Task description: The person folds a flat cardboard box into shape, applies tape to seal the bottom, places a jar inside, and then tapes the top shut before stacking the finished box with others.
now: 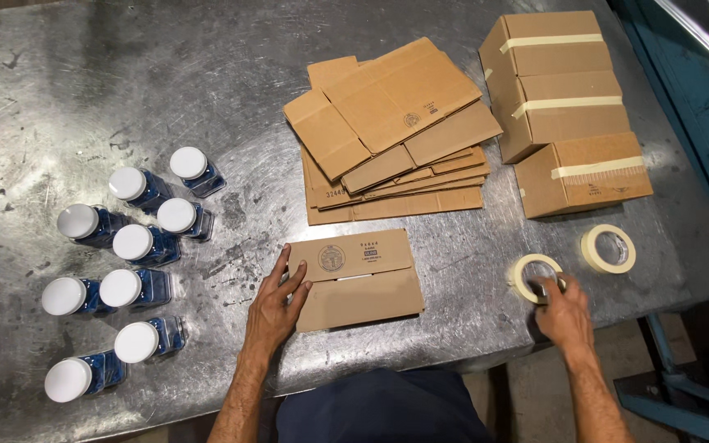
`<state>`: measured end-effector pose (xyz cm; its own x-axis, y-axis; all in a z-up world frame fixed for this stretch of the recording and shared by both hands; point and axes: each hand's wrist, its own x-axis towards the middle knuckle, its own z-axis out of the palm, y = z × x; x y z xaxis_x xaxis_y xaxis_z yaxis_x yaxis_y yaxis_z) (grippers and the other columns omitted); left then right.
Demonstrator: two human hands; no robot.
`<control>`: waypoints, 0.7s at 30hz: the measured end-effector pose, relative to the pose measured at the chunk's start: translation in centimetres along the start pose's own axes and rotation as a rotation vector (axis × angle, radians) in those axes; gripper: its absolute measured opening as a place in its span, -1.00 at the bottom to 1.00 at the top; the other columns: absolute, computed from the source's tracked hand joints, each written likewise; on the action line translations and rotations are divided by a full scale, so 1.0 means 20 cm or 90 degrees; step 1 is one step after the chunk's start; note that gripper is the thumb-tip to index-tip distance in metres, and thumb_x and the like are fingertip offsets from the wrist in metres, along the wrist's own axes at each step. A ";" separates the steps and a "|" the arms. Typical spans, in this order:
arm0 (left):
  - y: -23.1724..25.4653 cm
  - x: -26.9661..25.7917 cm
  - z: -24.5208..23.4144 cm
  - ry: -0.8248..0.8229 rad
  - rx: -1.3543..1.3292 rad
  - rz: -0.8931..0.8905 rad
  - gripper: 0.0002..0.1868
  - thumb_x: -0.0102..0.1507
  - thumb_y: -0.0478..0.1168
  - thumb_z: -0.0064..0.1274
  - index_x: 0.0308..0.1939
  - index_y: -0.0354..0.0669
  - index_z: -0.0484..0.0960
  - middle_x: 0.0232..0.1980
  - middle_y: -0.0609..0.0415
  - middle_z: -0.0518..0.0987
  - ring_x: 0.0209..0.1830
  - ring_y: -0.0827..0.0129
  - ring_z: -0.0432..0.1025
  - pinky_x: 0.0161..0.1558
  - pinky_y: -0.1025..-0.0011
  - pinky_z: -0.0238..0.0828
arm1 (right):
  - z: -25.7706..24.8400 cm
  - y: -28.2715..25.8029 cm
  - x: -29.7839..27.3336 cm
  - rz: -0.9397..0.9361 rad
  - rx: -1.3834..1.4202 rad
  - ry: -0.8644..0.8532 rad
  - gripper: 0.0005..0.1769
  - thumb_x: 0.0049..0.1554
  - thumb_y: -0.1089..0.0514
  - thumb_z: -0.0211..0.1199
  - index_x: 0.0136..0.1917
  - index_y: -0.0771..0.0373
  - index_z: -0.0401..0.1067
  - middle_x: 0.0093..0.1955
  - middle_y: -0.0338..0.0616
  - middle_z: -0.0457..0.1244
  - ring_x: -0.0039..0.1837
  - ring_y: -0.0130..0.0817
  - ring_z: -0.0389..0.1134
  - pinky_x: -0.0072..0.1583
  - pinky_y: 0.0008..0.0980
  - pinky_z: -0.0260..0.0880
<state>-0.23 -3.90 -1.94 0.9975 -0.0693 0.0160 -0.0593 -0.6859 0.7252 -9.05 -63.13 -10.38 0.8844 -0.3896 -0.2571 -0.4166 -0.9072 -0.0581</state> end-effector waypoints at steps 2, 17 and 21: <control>-0.03 0.00 0.02 0.009 0.006 0.004 -0.58 0.42 0.04 0.17 0.37 0.31 0.71 0.75 0.30 0.33 0.49 0.21 0.48 0.40 0.13 0.52 | 0.07 0.11 0.03 0.014 -0.046 -0.025 -0.27 0.18 -0.05 0.37 0.60 -0.37 0.35 0.80 -0.07 -0.03 0.62 0.19 0.22 0.35 0.21 0.56; -0.11 -0.04 0.15 0.068 -0.129 -0.036 -0.60 0.44 -0.02 0.11 0.37 0.35 0.73 0.71 0.16 0.34 0.38 0.20 0.50 0.15 0.32 0.61 | -0.36 -0.70 0.01 0.055 0.750 0.000 -0.41 0.43 -0.19 -0.04 0.55 0.14 -0.01 0.52 0.31 0.24 0.34 0.15 0.41 0.22 0.02 0.54; -0.11 -0.03 0.15 0.071 -0.117 -0.046 -0.61 0.43 0.03 0.11 0.34 0.37 0.75 0.69 0.20 0.37 0.36 0.26 0.52 0.10 0.32 0.64 | -0.23 -1.02 0.10 -0.021 0.956 0.083 -0.32 0.26 0.29 0.36 0.55 0.11 0.15 0.09 -0.21 0.26 0.20 -0.22 0.36 0.40 0.01 0.51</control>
<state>-0.79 -4.58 -5.52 0.9976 0.0633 0.0286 0.0103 -0.5424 0.8400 2.18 -46.04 -5.19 0.8755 -0.4575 -0.1557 -0.1477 0.0535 -0.9876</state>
